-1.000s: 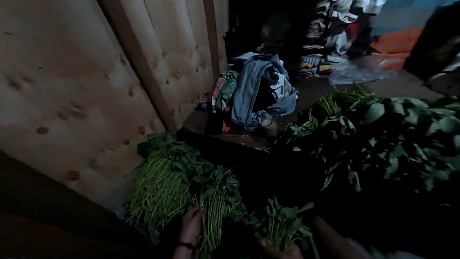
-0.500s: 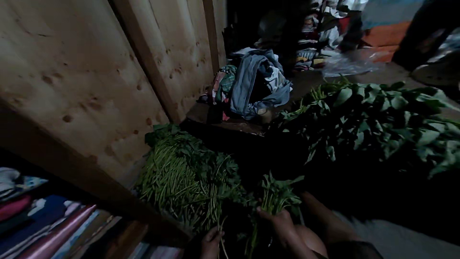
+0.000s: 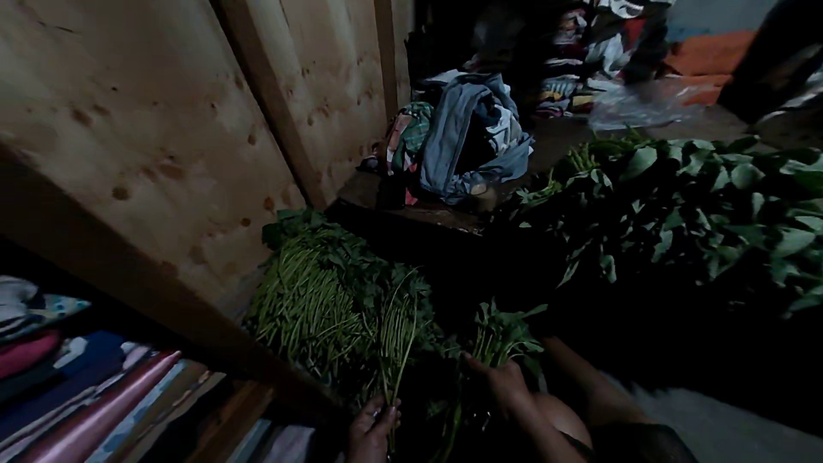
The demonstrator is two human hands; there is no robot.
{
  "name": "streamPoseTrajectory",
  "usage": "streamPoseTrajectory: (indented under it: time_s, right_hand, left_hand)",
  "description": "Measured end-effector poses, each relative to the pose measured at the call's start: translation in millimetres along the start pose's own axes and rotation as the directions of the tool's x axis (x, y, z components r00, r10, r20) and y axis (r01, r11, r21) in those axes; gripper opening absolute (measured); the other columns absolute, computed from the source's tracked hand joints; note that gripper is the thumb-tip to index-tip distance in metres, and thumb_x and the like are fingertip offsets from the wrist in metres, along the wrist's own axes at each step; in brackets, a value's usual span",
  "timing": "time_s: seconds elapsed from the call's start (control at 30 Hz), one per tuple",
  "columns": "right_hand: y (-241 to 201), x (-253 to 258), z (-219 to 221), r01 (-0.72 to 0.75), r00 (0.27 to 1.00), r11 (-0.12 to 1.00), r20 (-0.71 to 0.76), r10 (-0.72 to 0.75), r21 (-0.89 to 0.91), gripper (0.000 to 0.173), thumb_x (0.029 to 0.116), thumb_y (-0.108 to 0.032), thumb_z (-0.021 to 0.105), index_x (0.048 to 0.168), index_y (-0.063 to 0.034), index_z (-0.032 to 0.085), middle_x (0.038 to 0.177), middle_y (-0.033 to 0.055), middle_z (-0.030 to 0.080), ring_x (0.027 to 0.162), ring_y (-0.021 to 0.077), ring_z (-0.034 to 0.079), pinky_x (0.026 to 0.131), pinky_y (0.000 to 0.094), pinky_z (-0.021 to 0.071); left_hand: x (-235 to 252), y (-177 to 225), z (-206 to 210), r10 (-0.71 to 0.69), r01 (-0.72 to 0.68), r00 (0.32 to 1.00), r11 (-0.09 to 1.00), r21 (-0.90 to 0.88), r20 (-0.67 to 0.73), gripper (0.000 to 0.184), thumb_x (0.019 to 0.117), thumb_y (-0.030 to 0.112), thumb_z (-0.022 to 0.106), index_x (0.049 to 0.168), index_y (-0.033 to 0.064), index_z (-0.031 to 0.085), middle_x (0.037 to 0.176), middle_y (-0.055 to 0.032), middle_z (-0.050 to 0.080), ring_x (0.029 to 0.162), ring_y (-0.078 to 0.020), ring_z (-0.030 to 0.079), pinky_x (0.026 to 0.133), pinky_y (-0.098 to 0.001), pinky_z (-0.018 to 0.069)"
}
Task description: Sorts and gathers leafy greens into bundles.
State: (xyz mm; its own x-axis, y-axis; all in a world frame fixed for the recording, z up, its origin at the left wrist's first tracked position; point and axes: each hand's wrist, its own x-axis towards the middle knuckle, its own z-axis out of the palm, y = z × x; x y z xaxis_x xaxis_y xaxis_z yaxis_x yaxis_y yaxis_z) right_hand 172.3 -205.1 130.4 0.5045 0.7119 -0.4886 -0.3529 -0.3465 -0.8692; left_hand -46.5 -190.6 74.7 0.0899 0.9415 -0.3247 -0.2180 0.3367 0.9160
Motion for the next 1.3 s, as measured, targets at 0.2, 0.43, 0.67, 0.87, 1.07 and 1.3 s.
streamPoseTrajectory:
  time_s: [0.2, 0.43, 0.67, 0.87, 1.07, 1.3]
  right_hand:
    - [-6.2, -3.5, 4.6, -0.077, 0.991, 0.993, 0.119, 0.066, 0.090, 0.034, 0.0955, -0.006, 0.071, 0.127, 0.0007, 0.061, 0.103, 0.0121, 0.072, 0.087, 0.0184, 0.072, 0.077, 0.0331, 0.0614]
    - [-3.9, -3.1, 2.5, -0.132, 0.983, 0.977, 0.145, 0.108, 0.166, 0.025, 0.1005, -0.011, 0.066, 0.123, -0.0013, 0.062, 0.093, 0.0116, 0.071, 0.078, 0.0192, 0.071, 0.070, 0.0344, 0.0611]
    - [-0.8, -2.0, -0.6, -0.130, 0.979, 0.977, 0.176, 0.100, 0.168, 0.037, 0.0963, -0.012, 0.072, 0.127, 0.0022, 0.057, 0.103, 0.0142, 0.074, 0.087, 0.0220, 0.073, 0.076, 0.0368, 0.0625]
    - [-8.2, -11.0, 0.8, -0.101, 0.986, 0.992, 0.142, 0.090, 0.071, 0.045, 0.0891, -0.008, 0.079, 0.125, 0.0035, 0.056, 0.099, 0.0143, 0.072, 0.085, 0.0206, 0.073, 0.077, 0.0364, 0.0624]
    - [-5.9, 0.5, -1.3, -0.129, 0.992, 0.969, 0.019, 0.128, 0.211, 0.036, 0.0918, -0.006, 0.075, 0.122, 0.0027, 0.059, 0.092, 0.0150, 0.071, 0.074, 0.0215, 0.071, 0.065, 0.0360, 0.0608]
    - [-7.4, 3.2, 0.5, -0.154, 0.988, 0.985, -0.011, 0.155, 0.076, 0.041, 0.0909, -0.010, 0.078, 0.124, 0.0032, 0.057, 0.096, 0.0162, 0.070, 0.079, 0.0233, 0.071, 0.070, 0.0388, 0.0610]
  left_hand:
    - [-19.7, -6.3, 9.2, 0.008, -0.012, 0.993, 0.999, 0.034, 0.117, 0.018, 0.0951, -0.010, 0.052, 0.108, -0.0025, 0.063, 0.095, -0.0027, 0.072, 0.082, -0.0094, 0.069, 0.078, -0.0276, 0.0596]
    - [-33.3, -19.4, 14.3, 0.017, -0.054, 0.969, 0.988, 0.147, 0.246, 0.019, 0.0914, -0.008, 0.060, 0.108, -0.0034, 0.067, 0.092, -0.0002, 0.073, 0.082, -0.0063, 0.069, 0.080, -0.0259, 0.0588]
    - [-32.6, -17.2, 5.2, 0.030, -0.096, 0.961, 0.969, 0.228, 0.276, 0.020, 0.0927, -0.006, 0.059, 0.112, -0.0061, 0.065, 0.094, -0.0010, 0.072, 0.081, -0.0049, 0.067, 0.079, -0.0245, 0.0575]
    - [-30.0, -6.7, 2.6, 0.045, -0.099, 0.978, 0.960, 0.263, 0.204, 0.023, 0.0964, -0.003, 0.056, 0.118, -0.0088, 0.064, 0.105, -0.0072, 0.071, 0.089, -0.0078, 0.068, 0.084, -0.0263, 0.0571]
    - [-5.1, 5.4, -17.3, 0.201, -0.188, 0.968, 0.978, -0.094, 0.148, 0.030, 0.1023, 0.000, 0.040, 0.114, 0.0070, 0.066, 0.089, 0.0040, 0.071, 0.071, -0.0063, 0.066, 0.067, -0.0244, 0.0577]
    - [36.3, -17.9, -34.0, -0.240, 0.341, 0.926, 0.863, 0.371, -0.292, 0.036, 0.1113, 0.022, 0.044, 0.134, -0.0036, 0.055, 0.084, -0.0084, 0.055, 0.053, -0.0101, 0.044, 0.048, -0.0257, 0.0397]
